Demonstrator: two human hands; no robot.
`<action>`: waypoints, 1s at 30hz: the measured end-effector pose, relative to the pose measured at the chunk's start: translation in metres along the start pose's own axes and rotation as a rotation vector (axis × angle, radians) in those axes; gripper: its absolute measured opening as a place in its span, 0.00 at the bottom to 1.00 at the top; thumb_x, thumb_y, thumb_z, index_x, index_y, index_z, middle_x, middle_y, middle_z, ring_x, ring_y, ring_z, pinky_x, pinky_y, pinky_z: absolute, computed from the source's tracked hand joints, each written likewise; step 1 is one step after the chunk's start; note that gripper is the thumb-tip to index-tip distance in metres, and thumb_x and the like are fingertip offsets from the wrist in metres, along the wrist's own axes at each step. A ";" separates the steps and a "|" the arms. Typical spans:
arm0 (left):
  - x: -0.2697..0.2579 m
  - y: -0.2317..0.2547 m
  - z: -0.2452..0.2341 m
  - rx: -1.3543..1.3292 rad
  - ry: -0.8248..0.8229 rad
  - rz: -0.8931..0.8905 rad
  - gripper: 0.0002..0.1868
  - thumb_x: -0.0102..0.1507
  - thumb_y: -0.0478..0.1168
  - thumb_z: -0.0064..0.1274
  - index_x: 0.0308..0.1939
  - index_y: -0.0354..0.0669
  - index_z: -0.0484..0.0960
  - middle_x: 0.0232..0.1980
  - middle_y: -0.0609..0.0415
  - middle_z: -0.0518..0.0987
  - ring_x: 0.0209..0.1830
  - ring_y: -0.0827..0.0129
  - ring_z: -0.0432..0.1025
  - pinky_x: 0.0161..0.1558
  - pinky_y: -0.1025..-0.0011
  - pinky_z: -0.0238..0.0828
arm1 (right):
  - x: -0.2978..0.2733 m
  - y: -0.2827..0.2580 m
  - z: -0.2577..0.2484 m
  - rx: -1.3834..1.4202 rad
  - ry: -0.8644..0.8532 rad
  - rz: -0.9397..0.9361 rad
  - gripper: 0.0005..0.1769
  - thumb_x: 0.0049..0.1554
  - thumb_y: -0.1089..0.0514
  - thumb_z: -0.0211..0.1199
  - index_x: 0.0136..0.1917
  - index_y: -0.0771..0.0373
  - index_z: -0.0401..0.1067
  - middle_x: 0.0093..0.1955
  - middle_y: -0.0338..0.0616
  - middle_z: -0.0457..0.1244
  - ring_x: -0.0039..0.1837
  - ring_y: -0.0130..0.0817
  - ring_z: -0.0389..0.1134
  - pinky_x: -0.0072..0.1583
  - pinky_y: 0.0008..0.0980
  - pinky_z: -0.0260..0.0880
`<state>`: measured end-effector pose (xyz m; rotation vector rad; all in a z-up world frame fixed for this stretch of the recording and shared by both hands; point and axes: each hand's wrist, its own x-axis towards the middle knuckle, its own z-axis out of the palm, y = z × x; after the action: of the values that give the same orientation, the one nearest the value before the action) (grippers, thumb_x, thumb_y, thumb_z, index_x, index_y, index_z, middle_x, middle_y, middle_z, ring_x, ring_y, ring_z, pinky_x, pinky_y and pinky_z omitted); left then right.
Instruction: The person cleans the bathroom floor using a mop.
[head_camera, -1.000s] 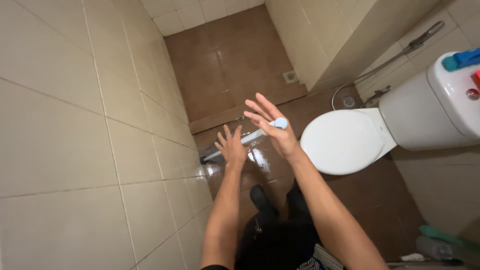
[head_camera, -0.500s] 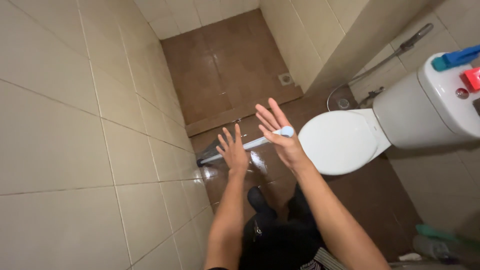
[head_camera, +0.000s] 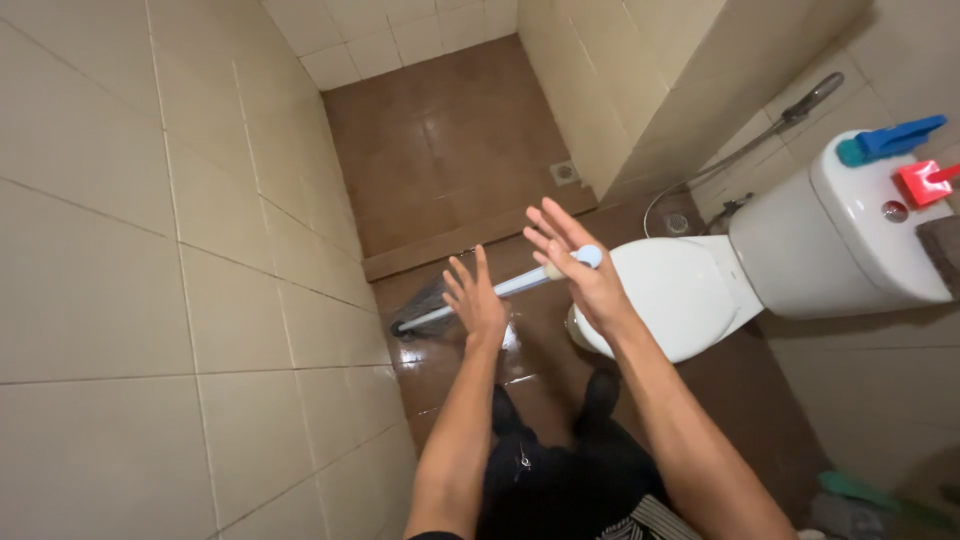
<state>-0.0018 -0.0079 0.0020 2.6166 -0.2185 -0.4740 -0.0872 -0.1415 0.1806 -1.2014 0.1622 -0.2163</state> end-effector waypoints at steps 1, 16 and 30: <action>0.000 0.008 0.002 -0.020 0.030 0.021 0.62 0.51 0.32 0.68 0.80 0.66 0.46 0.83 0.38 0.39 0.83 0.38 0.36 0.75 0.36 0.39 | 0.001 -0.006 -0.007 -0.012 -0.005 -0.012 0.41 0.64 0.52 0.58 0.83 0.66 0.47 0.83 0.59 0.50 0.81 0.50 0.55 0.75 0.46 0.57; -0.002 0.179 0.056 -0.125 0.060 0.193 0.57 0.50 0.30 0.66 0.79 0.64 0.54 0.82 0.36 0.42 0.81 0.34 0.39 0.74 0.36 0.40 | -0.001 -0.098 -0.132 -0.053 0.136 -0.144 0.39 0.66 0.53 0.54 0.84 0.66 0.44 0.83 0.59 0.49 0.80 0.51 0.57 0.76 0.45 0.58; 0.007 0.302 0.142 -0.155 0.073 0.328 0.50 0.53 0.34 0.65 0.77 0.64 0.59 0.80 0.33 0.48 0.79 0.32 0.44 0.73 0.36 0.41 | -0.016 -0.155 -0.221 -0.241 0.249 -0.223 0.38 0.66 0.52 0.55 0.83 0.65 0.47 0.83 0.57 0.52 0.80 0.48 0.58 0.75 0.45 0.60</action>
<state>-0.0691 -0.3335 0.0254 2.3801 -0.5529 -0.2689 -0.1678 -0.3906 0.2472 -1.4310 0.2776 -0.5547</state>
